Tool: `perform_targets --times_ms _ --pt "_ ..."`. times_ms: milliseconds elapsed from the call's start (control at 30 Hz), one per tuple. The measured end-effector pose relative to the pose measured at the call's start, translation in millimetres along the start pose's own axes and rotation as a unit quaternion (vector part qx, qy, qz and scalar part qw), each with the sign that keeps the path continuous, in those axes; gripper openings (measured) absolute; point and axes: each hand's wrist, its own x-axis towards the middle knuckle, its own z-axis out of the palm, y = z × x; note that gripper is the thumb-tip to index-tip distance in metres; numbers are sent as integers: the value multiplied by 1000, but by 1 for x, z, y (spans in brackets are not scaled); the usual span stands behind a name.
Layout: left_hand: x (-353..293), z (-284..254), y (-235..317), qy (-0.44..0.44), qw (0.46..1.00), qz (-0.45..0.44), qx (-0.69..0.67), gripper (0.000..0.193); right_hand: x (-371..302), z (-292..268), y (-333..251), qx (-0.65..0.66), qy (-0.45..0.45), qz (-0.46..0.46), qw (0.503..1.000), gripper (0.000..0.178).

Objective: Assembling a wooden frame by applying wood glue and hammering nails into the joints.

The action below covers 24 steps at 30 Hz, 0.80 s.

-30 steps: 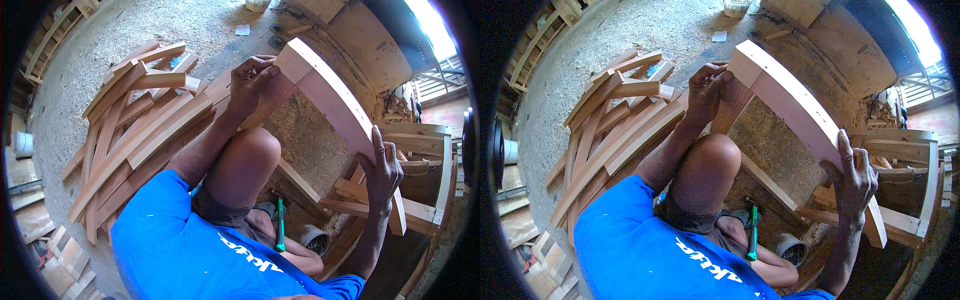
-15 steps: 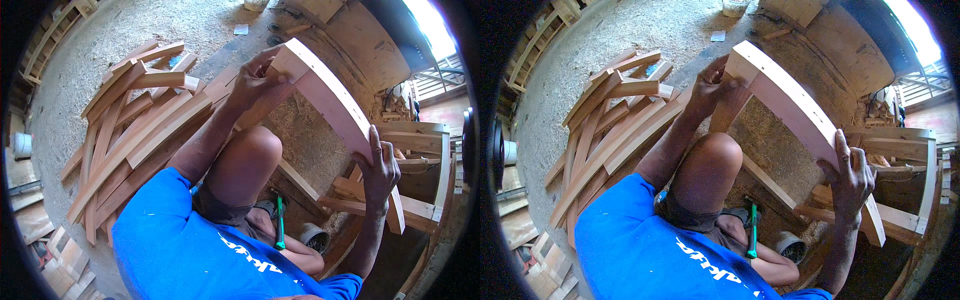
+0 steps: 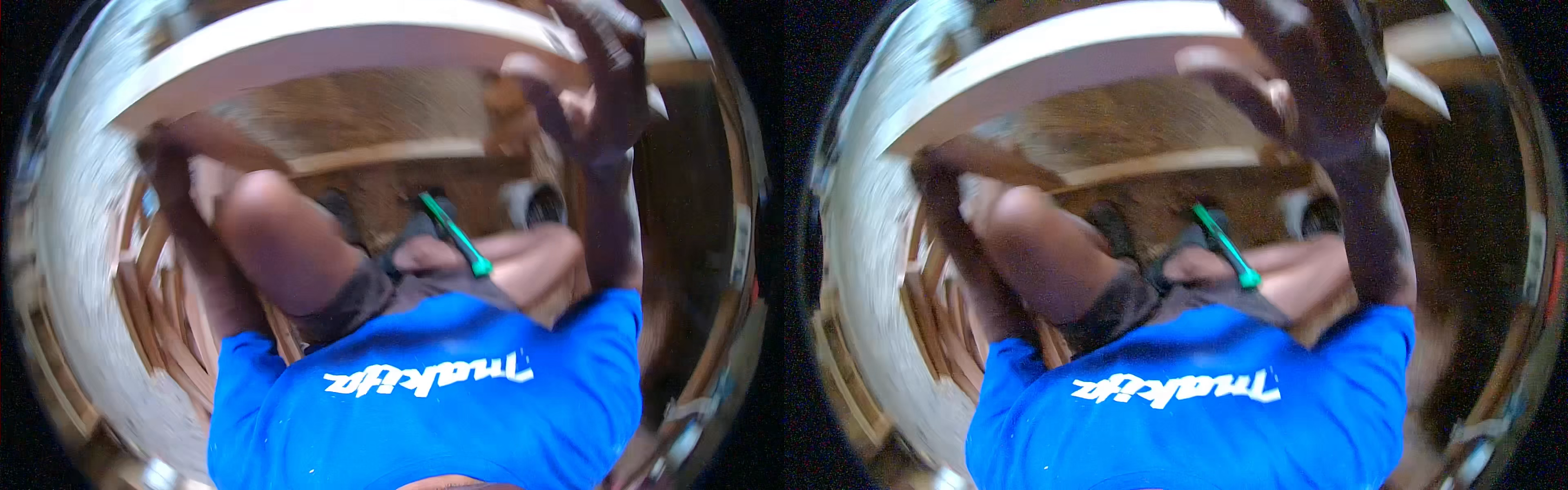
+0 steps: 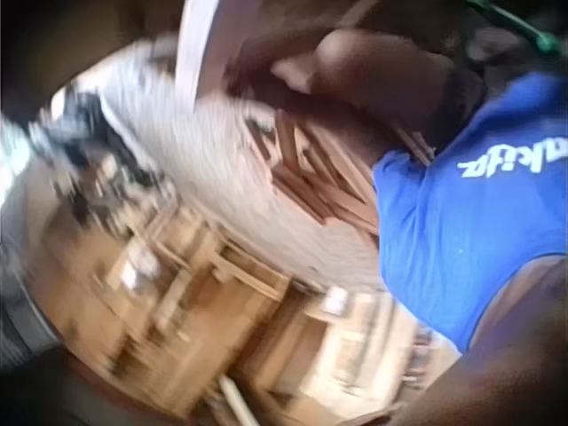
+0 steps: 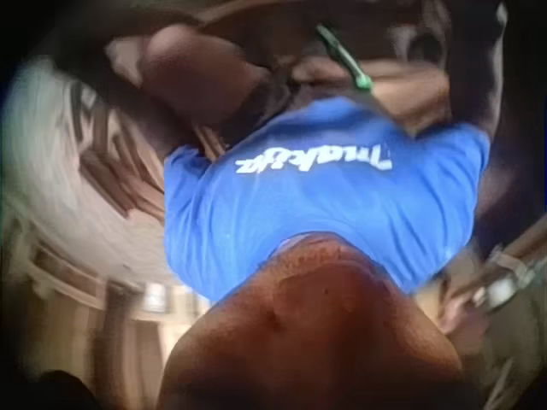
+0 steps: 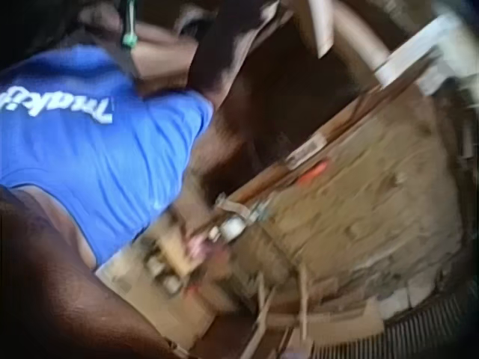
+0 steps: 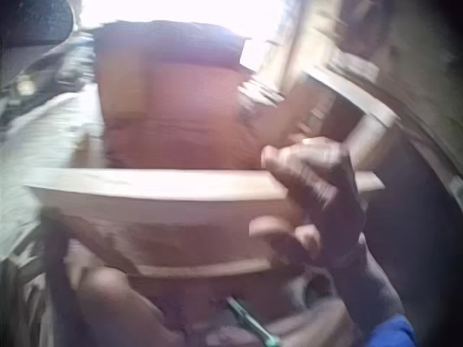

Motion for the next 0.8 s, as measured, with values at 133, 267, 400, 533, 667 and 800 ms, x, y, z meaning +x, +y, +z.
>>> perform_targets --times_ms 133,267,400,533,667,800 --pt "32 -37 -30 61 995 31 70 30 -106 -52 25 2 -91 191 977 35" --pt "47 -57 -40 5 999 51 -11 33 -234 -54 33 -26 -228 409 883 28" --pt "43 -45 -26 45 969 100 220 33 -349 -24 26 -25 -449 514 730 22" --pt "32 -27 -4 45 734 213 644 30 -420 14 0 -36 -499 529 685 26" --pt "35 -31 0 42 662 213 717 31 -444 37 -14 -80 -513 528 672 38" --pt "49 -46 -12 -9 583 248 774 30 -445 39 -8 -82 -525 526 664 42"
